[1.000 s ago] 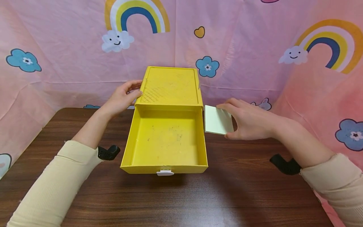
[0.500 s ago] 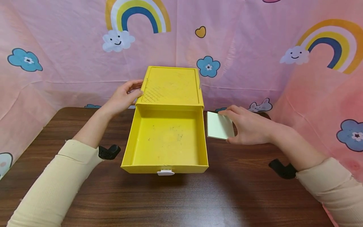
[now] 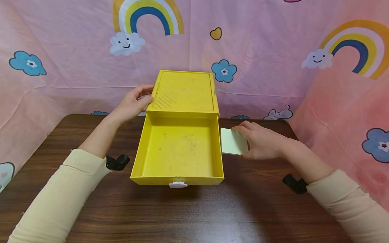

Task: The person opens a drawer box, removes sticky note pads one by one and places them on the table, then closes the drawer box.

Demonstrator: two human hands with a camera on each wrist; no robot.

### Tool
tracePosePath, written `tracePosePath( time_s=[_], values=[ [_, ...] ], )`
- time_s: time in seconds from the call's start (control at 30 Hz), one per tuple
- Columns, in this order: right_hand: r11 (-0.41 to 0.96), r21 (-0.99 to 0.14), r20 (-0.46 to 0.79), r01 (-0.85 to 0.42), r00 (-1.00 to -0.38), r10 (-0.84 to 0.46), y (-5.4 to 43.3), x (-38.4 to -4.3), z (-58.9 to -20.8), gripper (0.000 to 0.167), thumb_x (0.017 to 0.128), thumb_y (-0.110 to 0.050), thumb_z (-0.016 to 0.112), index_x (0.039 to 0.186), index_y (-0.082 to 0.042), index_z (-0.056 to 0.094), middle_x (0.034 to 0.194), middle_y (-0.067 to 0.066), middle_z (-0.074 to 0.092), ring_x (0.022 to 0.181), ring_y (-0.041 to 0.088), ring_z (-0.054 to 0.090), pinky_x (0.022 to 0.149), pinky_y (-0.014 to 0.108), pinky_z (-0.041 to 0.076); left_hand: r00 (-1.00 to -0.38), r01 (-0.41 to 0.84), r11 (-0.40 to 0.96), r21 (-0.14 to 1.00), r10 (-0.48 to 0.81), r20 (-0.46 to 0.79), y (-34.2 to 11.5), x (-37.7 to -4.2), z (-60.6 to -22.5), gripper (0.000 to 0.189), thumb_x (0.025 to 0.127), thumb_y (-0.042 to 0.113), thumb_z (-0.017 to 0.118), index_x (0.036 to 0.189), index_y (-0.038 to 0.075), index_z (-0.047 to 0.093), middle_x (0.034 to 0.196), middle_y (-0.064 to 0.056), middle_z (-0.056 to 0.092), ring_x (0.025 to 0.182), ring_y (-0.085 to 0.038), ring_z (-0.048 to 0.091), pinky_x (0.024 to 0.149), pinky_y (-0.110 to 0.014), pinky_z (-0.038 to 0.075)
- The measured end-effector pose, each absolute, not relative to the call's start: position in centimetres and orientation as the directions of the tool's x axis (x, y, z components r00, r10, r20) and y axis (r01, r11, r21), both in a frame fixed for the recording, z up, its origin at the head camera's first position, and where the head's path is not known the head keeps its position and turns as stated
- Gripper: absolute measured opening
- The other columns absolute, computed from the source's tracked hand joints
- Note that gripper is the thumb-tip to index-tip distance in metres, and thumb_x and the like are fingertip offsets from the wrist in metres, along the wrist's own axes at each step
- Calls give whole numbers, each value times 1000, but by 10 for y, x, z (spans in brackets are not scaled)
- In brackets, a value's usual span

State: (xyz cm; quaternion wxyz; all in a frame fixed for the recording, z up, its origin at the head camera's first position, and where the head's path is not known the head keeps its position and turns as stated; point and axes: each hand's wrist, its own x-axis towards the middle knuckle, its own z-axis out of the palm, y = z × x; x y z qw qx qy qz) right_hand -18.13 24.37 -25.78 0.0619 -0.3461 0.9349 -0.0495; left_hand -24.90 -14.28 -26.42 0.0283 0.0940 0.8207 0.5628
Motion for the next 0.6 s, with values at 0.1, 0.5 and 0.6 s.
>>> tracePosePath(
  time_s=[0.1, 0.5, 0.6],
  values=[
    [749, -147, -77, -646, -748, -660, 244, -182, -265, 78, 68, -25, 77, 135, -9, 41, 121, 4, 47, 89, 14, 45, 69, 27, 45, -981, 118, 348, 930, 183, 56, -142, -249, -264, 54, 92, 24, 50, 142, 11, 34, 141, -6, 38, 114, -20, 52, 84, -33, 52],
    [717, -155, -56, -679, -719, -693, 243, -187, -295, 75, 67, -23, 79, 132, -6, 44, 120, 8, 49, 91, 18, 48, 69, 28, 47, -981, 120, 341, 932, 188, 58, -142, -249, -264, 54, 92, 23, 50, 142, 10, 33, 142, -7, 38, 115, -20, 52, 84, -33, 52],
    [717, -158, -54, -679, -719, -693, 242, -189, -300, 74, 67, -22, 79, 131, -5, 45, 119, 9, 49, 92, 19, 48, 70, 29, 48, -980, 126, 342, 931, 189, 63, -142, -249, -264, 54, 92, 23, 50, 142, 9, 33, 142, -8, 38, 115, -20, 51, 84, -33, 52]
  ],
)
